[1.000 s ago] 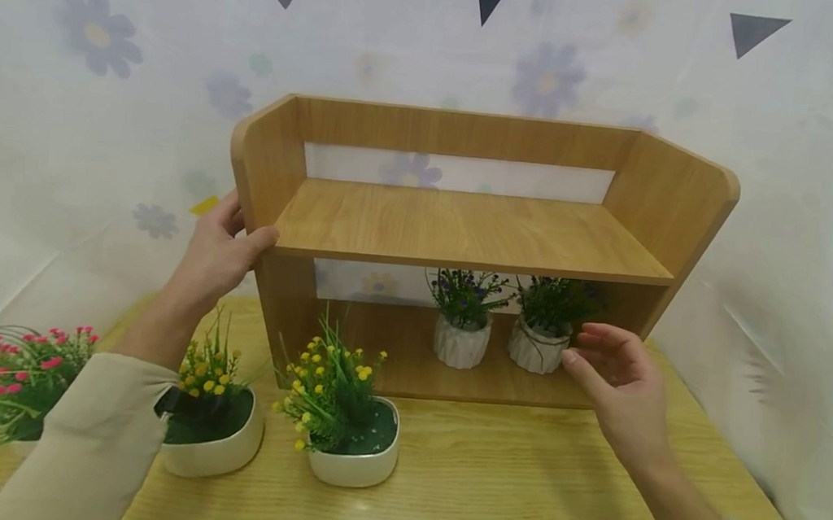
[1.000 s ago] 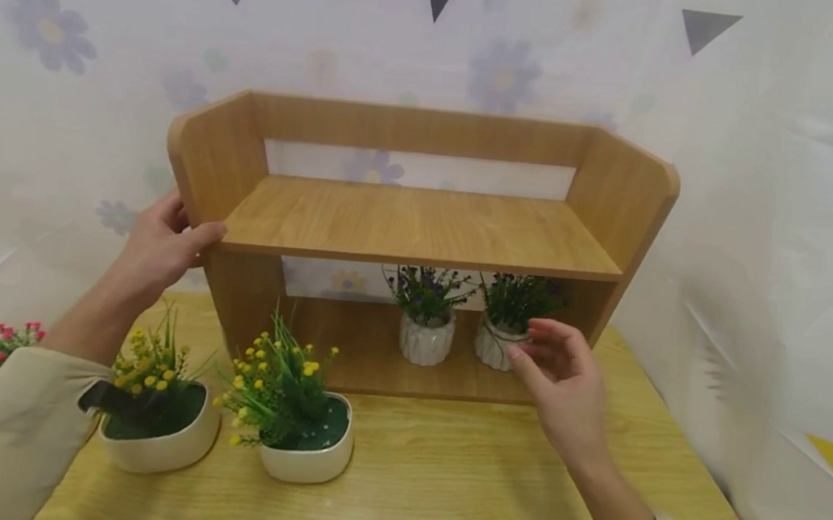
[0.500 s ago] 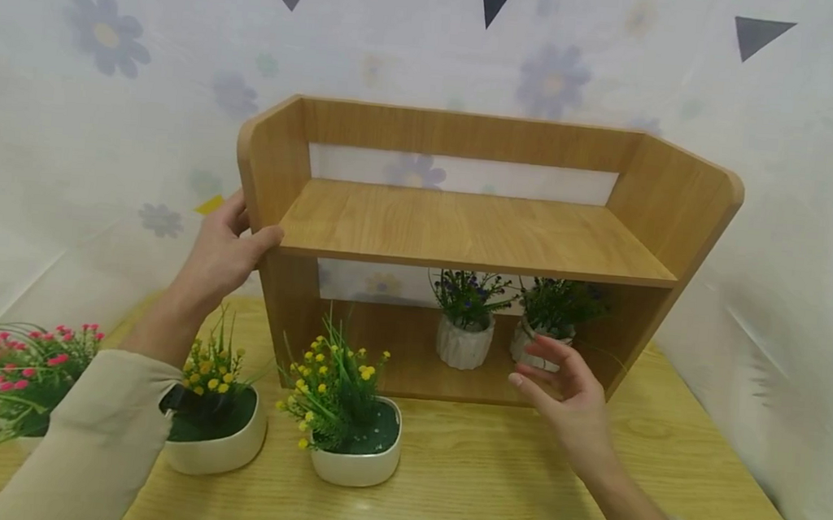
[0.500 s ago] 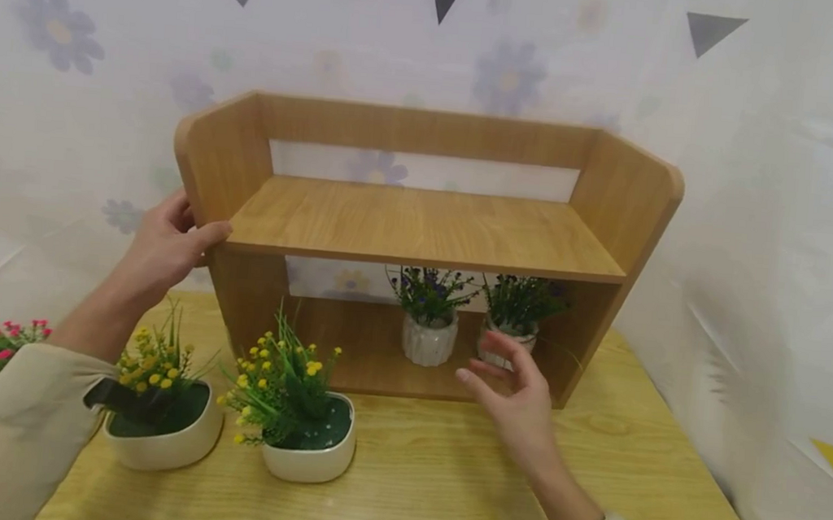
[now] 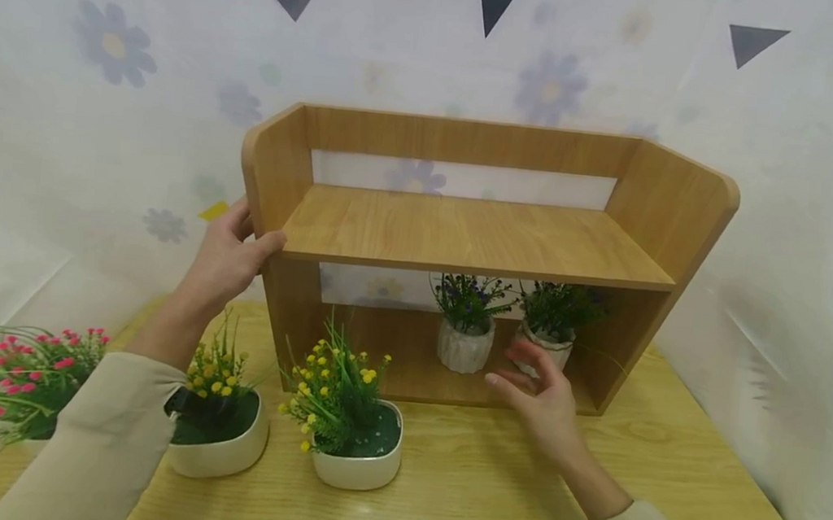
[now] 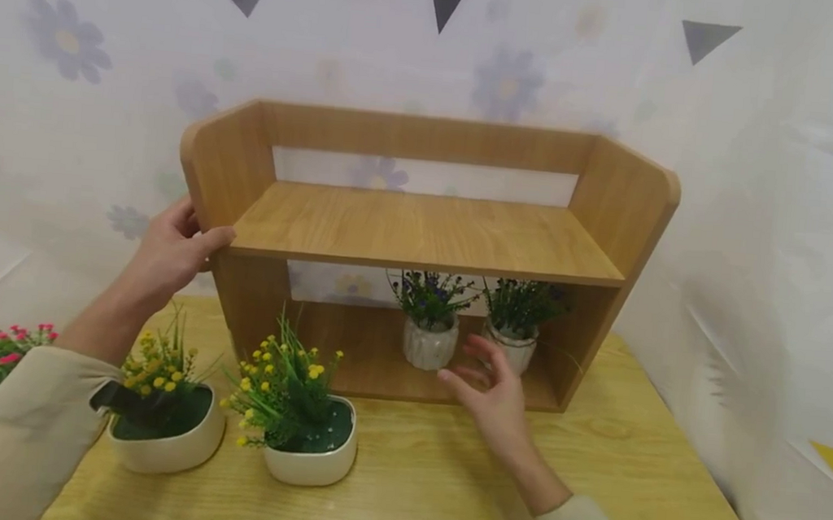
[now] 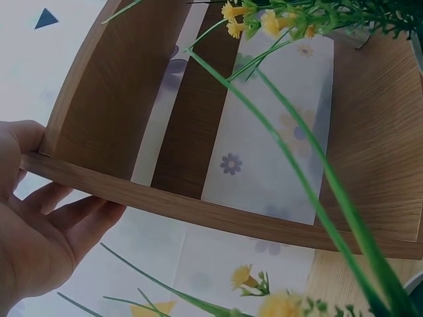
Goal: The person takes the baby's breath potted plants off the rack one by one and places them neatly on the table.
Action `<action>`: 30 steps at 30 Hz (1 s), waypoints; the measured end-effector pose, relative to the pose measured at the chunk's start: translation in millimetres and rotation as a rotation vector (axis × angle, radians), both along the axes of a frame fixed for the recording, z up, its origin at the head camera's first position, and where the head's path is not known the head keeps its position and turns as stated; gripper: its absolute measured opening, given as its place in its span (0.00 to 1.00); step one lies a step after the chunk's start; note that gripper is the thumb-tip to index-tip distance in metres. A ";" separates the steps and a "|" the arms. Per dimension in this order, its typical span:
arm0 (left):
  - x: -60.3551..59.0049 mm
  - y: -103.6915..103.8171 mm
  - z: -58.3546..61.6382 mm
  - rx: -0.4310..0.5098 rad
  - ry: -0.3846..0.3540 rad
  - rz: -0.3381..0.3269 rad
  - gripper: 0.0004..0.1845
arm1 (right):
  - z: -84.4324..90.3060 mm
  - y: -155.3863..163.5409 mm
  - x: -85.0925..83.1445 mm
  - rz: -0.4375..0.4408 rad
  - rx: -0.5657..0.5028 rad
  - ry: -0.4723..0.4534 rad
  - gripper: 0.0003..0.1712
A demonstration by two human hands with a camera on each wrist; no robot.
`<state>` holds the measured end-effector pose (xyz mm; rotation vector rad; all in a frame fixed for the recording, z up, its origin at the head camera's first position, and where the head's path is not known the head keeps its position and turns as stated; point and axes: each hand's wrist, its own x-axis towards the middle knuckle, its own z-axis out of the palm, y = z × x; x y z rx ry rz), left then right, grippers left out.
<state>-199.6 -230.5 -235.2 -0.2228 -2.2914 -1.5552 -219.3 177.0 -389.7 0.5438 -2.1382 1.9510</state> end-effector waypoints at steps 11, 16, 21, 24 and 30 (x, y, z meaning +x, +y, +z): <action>-1.2 -0.6 -0.4 0.001 0.002 -0.002 0.35 | -11.2 -16.2 -26.7 -0.097 0.144 -0.040 0.40; -3.5 -1.2 -2.2 0.008 0.001 -0.013 0.35 | -16.3 -22.9 -37.4 -0.186 0.236 -0.037 0.45; -3.9 -2.8 -2.0 0.001 -0.002 -0.014 0.35 | -15.9 -27.5 -43.7 -0.227 0.281 -0.090 0.54; -2.9 -3.0 -1.5 -0.004 -0.005 -0.013 0.35 | -14.9 -31.0 -47.6 -0.223 0.258 -0.089 0.55; -2.0 -3.0 -2.1 -0.006 -0.010 -0.013 0.35 | -20.1 -39.2 -59.1 -0.184 0.210 -0.004 0.51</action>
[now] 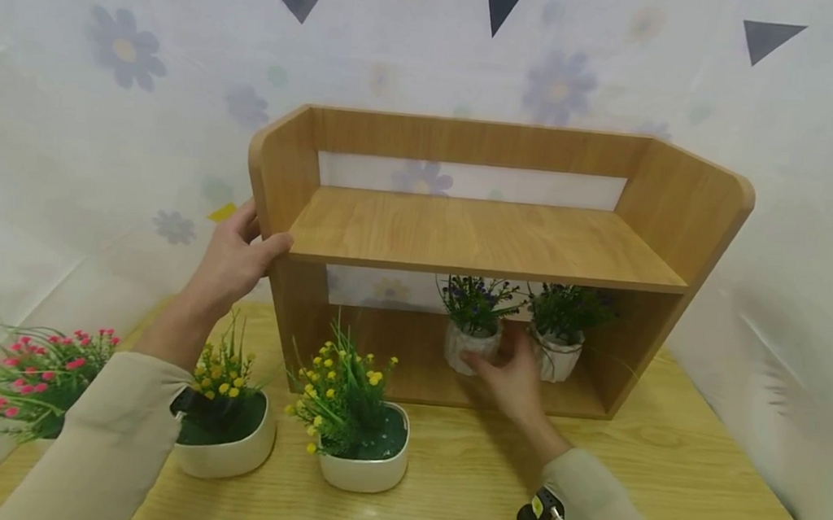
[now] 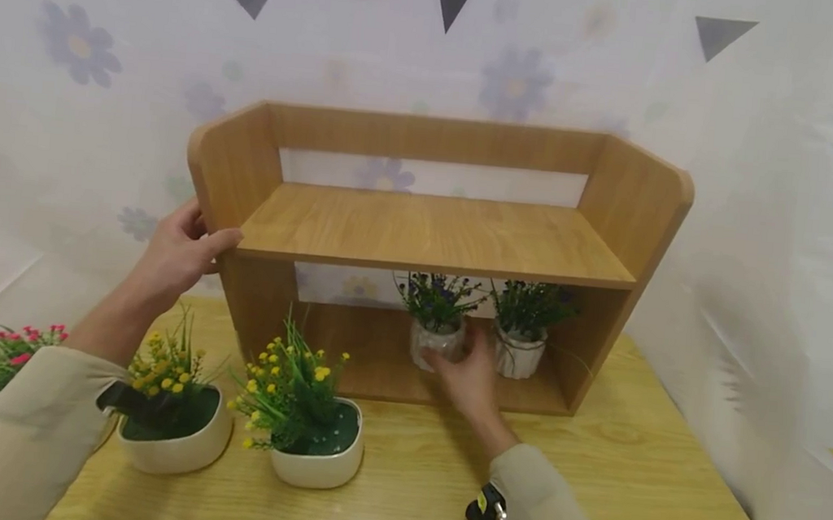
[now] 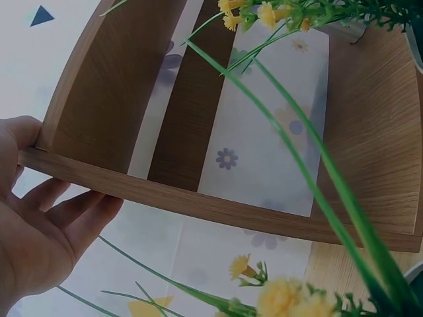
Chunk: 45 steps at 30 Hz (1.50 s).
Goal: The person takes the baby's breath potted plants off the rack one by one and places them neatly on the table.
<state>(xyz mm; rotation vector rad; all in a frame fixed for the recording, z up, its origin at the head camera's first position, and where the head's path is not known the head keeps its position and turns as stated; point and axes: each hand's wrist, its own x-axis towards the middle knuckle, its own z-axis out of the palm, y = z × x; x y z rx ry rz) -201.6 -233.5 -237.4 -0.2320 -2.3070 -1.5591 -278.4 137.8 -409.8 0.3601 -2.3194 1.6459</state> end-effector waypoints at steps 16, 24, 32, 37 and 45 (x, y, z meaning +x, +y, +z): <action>0.0 3.4 -0.7 0.003 -0.003 -0.008 0.36 | -3.0 -7.9 -12.7 -0.083 0.009 -0.095 0.53; 2.0 3.1 2.2 0.004 -0.011 0.007 0.36 | 0.1 -9.3 -15.4 -0.063 0.014 -0.160 0.56; 1.6 3.8 2.9 0.011 -0.014 0.008 0.36 | 1.3 -10.0 -16.8 -0.071 0.009 -0.159 0.56; 1.5 5.0 2.5 0.015 -0.016 0.006 0.36 | 2.5 -9.3 -16.9 -0.082 0.021 -0.178 0.56; 0.1 4.7 1.0 0.014 -0.014 -0.002 0.36 | 3.6 -9.2 -18.4 -0.081 0.014 -0.188 0.56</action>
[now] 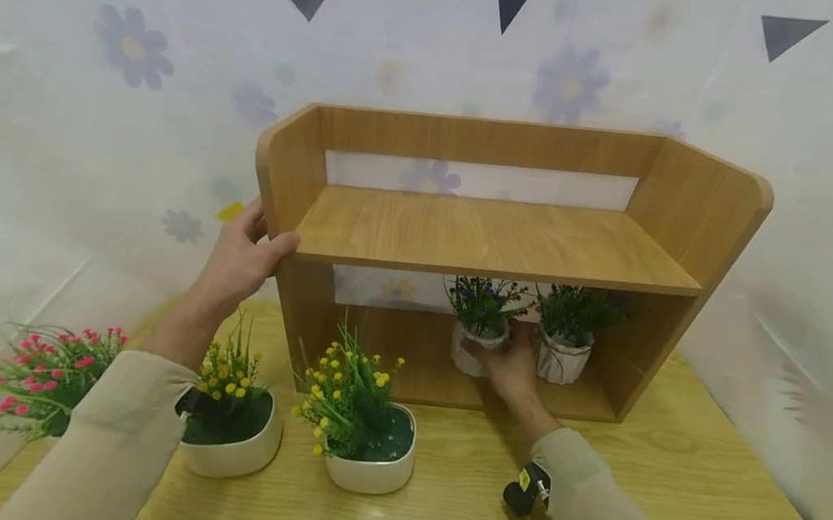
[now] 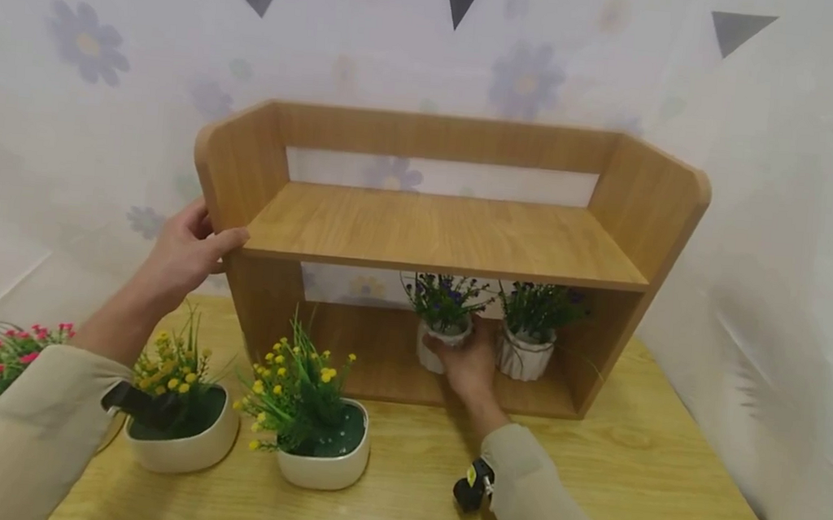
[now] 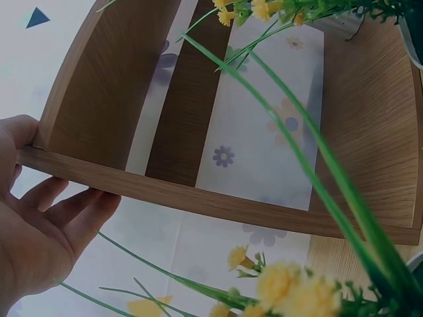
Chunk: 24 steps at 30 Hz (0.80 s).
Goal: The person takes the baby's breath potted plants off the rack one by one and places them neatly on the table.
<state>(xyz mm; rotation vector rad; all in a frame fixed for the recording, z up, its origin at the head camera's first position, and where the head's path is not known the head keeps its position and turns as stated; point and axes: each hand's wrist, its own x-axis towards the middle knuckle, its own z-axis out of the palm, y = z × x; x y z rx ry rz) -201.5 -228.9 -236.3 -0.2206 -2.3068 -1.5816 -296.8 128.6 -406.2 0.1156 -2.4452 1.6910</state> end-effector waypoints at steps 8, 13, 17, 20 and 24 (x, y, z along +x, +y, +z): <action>0.1 -1.7 -2.9 -0.004 -0.007 0.005 0.36 | -0.2 -1.2 0.9 0.005 -0.025 -0.034 0.56; -1.0 -0.1 -3.1 -0.005 -0.011 0.009 0.36 | -2.3 -1.6 2.3 0.004 -0.041 -0.029 0.55; -2.2 -0.5 -2.8 -0.008 -0.007 0.014 0.36 | -3.4 -2.6 3.1 0.018 -0.041 -0.005 0.54; -3.1 -0.3 -2.7 -0.006 -0.004 0.012 0.36 | -3.1 -2.0 4.5 0.023 -0.017 0.016 0.54; -4.5 0.6 -2.8 -0.002 0.001 0.006 0.36 | -1.8 0.2 8.2 0.034 0.009 0.023 0.54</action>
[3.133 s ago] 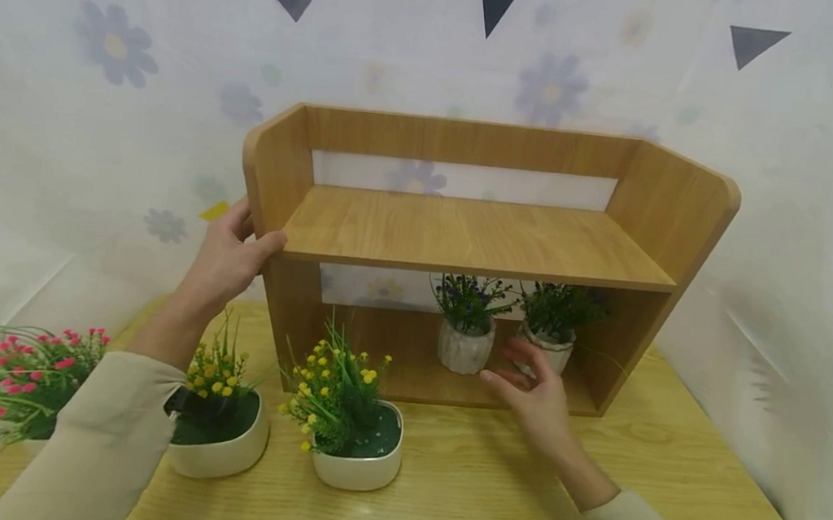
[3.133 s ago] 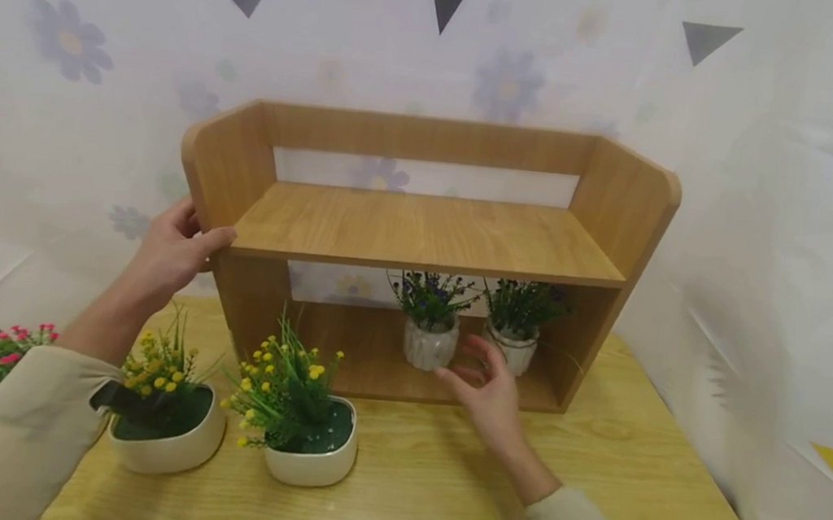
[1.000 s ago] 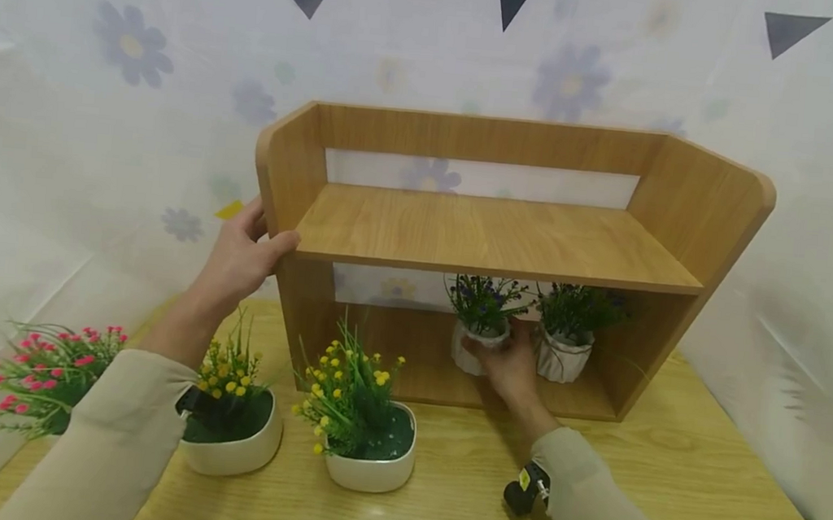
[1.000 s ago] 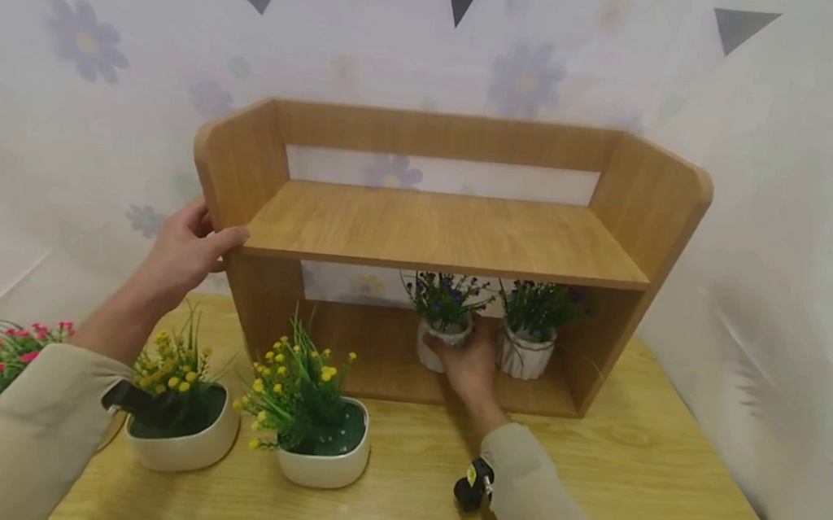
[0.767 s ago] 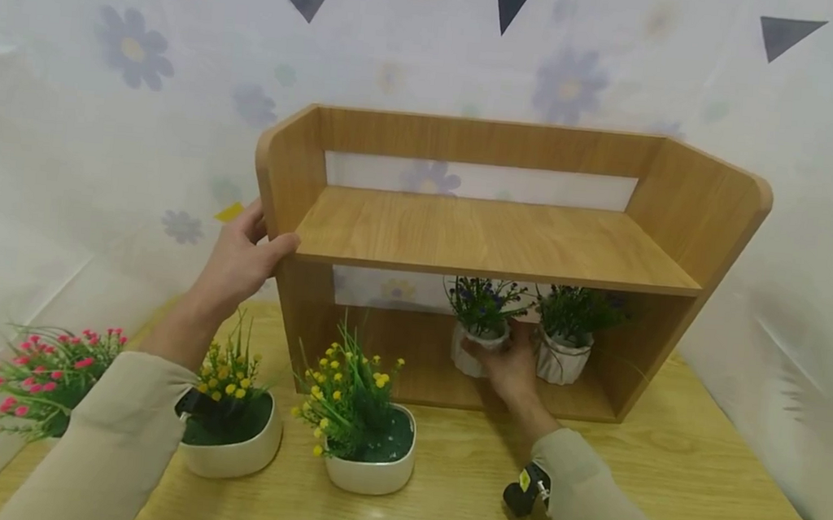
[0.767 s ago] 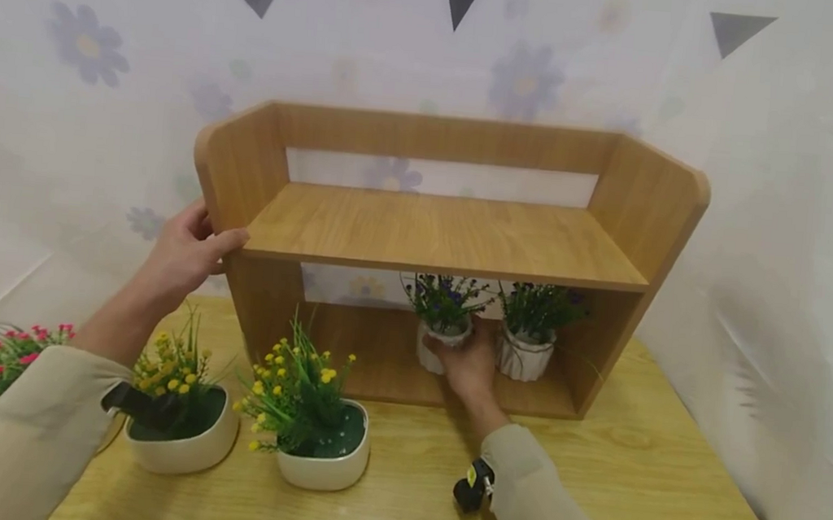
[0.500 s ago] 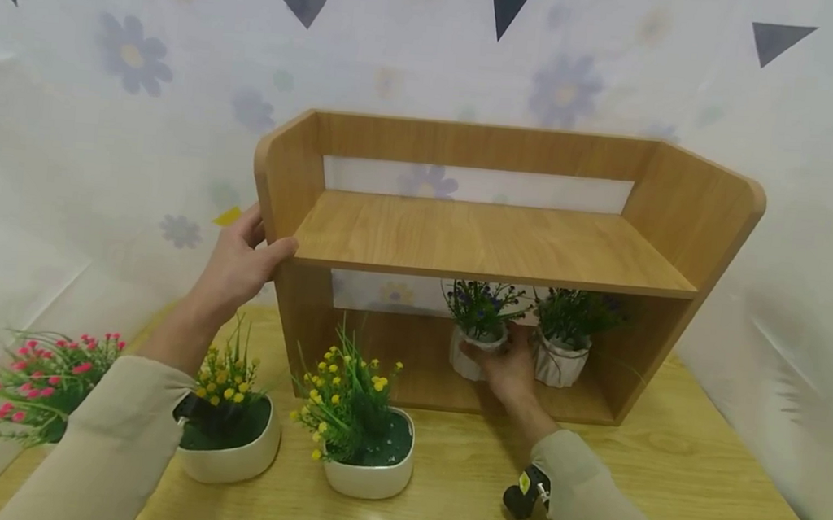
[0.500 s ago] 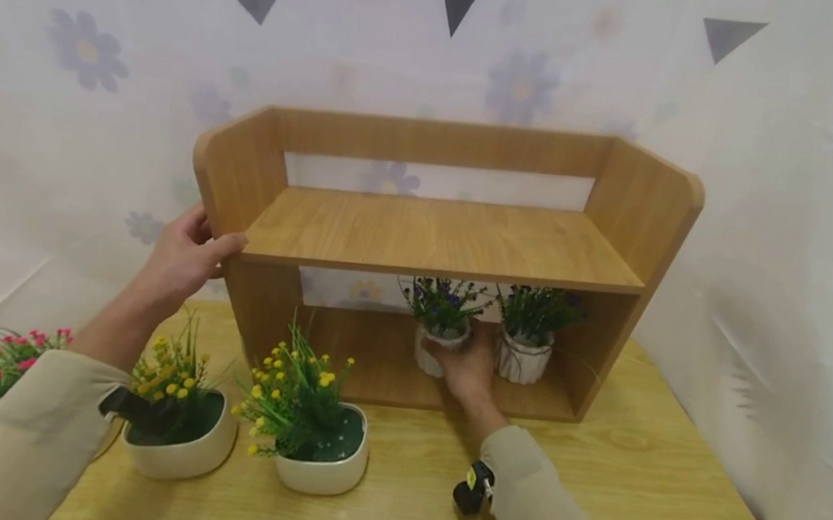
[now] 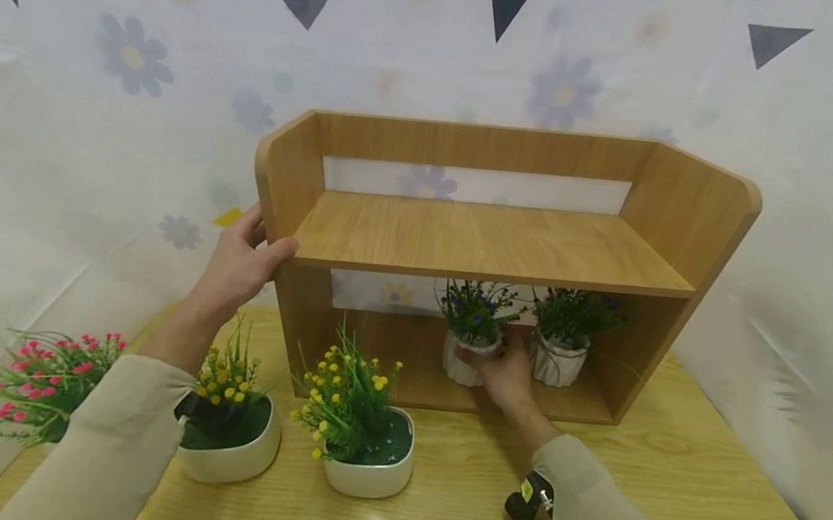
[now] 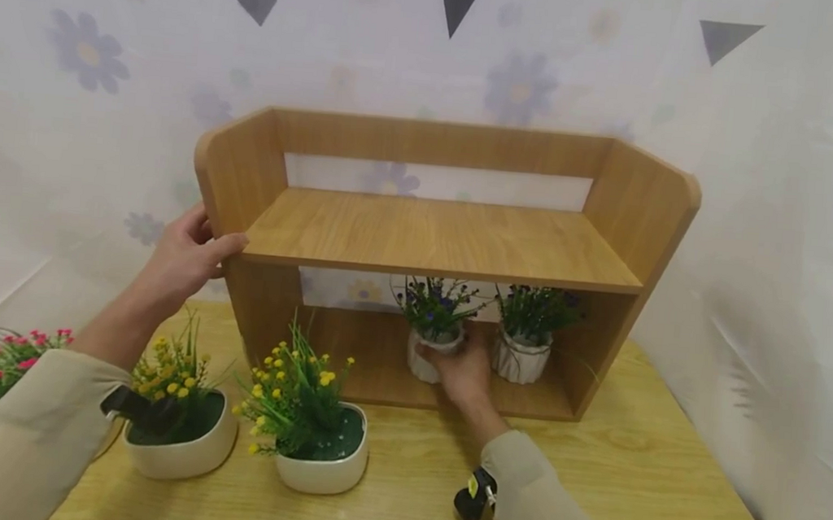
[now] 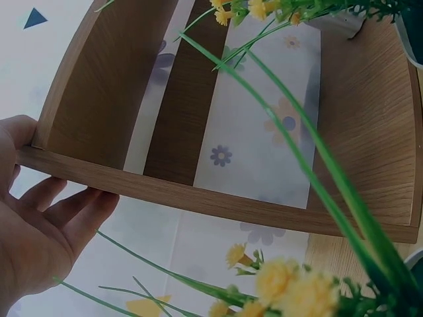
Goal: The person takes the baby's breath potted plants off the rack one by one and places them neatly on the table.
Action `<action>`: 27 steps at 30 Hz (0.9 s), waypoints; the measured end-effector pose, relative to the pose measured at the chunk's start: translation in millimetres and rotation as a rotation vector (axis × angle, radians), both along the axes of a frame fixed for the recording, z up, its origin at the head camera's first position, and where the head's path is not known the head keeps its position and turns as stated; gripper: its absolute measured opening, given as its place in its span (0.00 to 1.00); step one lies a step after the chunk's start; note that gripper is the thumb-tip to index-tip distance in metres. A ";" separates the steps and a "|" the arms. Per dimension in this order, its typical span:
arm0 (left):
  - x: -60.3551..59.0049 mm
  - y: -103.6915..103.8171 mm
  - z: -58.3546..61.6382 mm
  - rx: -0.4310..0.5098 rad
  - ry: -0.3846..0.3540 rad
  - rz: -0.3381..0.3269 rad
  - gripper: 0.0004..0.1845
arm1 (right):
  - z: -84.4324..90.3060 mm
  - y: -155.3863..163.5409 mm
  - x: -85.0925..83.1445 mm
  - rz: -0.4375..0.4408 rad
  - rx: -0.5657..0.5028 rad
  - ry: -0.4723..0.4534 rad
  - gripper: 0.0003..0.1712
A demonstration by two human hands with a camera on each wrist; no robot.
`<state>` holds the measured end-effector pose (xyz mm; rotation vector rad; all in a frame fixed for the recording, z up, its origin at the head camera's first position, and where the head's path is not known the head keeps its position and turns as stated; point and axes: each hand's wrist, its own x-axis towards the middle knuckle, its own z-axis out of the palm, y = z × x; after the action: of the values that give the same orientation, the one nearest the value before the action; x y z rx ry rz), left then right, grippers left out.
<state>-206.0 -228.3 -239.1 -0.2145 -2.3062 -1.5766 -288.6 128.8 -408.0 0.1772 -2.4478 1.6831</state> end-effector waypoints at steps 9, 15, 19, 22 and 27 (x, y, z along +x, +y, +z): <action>-2.3 0.8 0.5 -0.002 0.005 -0.001 0.36 | 1.6 4.9 6.0 0.043 -0.006 -0.014 0.55; -4.8 -0.6 -1.1 -0.006 0.004 -0.006 0.36 | 6.1 8.4 15.8 0.097 -0.014 -0.006 0.57; -6.4 -1.1 -1.2 -0.008 0.000 -0.003 0.36 | 8.8 12.1 24.0 0.129 -0.013 -0.007 0.54; -6.8 -1.4 -0.5 -0.010 0.002 -0.001 0.36 | 10.8 15.9 30.3 0.157 -0.011 -0.010 0.53; -6.3 -2.6 -0.1 -0.015 0.007 -0.003 0.36 | 15.9 21.3 42.9 0.187 -0.006 -0.026 0.53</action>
<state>-212.4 -230.9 -239.2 -0.2268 -2.3137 -1.5577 -245.8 150.1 -392.1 0.3977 -2.5139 1.7750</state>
